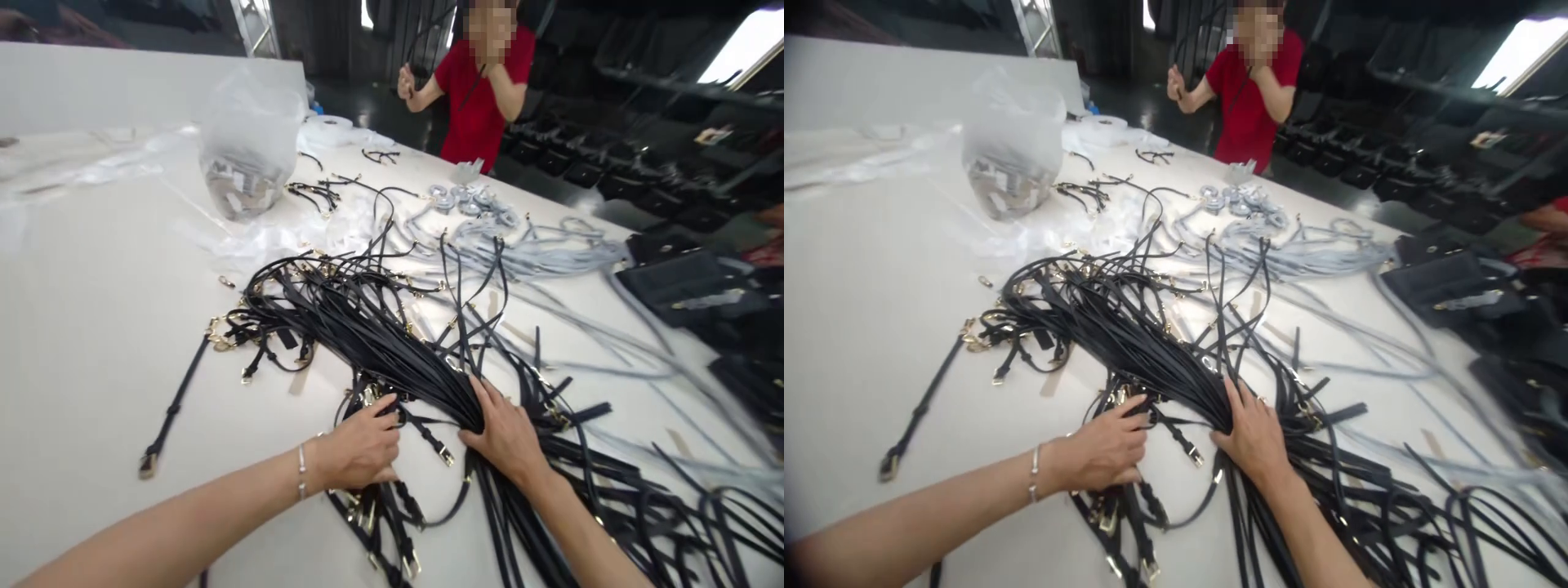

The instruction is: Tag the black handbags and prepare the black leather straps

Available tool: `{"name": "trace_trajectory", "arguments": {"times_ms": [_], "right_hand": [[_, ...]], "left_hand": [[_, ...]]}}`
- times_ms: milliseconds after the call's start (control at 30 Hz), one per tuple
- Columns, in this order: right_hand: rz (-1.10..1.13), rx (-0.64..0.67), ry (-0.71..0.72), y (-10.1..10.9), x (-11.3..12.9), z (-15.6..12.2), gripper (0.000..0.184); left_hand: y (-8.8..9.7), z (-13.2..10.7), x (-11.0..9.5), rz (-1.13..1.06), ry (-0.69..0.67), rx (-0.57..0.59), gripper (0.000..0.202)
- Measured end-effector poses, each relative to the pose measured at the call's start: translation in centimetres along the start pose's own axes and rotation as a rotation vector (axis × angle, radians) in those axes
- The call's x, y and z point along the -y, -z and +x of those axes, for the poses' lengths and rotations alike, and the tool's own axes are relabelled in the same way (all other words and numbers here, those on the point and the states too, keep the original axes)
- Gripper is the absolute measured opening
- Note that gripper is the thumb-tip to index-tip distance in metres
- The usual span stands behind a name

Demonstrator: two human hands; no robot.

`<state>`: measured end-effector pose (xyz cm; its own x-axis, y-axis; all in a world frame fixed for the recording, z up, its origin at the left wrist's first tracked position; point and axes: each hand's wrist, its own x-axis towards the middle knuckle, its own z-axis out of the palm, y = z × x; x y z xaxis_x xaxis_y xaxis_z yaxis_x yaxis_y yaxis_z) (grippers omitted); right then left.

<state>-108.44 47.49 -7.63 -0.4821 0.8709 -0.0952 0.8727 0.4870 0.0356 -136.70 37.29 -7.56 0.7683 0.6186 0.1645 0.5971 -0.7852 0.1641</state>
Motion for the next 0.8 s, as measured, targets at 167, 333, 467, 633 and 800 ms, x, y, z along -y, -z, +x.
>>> {"name": "trace_trajectory", "arguments": {"times_ms": [167, 333, 467, 633, 800], "right_hand": [[0.059, -0.102, 0.020, -2.1, -1.0, -3.3, 0.068], [0.005, -0.136, -0.017, -3.3, -1.1, -3.5, 0.078], [-0.004, -0.114, -0.048, -2.9, -0.8, -3.2, 0.078], [0.084, 0.096, -0.131, -0.4, -1.1, -2.2, 0.059], [0.085, 0.144, -0.176, 3.6, -3.4, -0.3, 0.056]], "left_hand": [[2.3, -5.8, 3.4, -0.064, 0.133, 0.040, 0.024], [1.4, -7.4, 0.5, -0.109, 0.659, -0.209, 0.023], [-0.8, -4.2, -1.5, 0.003, 1.208, -0.222, 0.081], [0.0, -0.3, -1.1, 0.073, 1.162, 0.049, 0.058], [2.3, -4.0, -1.5, 0.076, 1.047, 0.227, 0.029]]}}
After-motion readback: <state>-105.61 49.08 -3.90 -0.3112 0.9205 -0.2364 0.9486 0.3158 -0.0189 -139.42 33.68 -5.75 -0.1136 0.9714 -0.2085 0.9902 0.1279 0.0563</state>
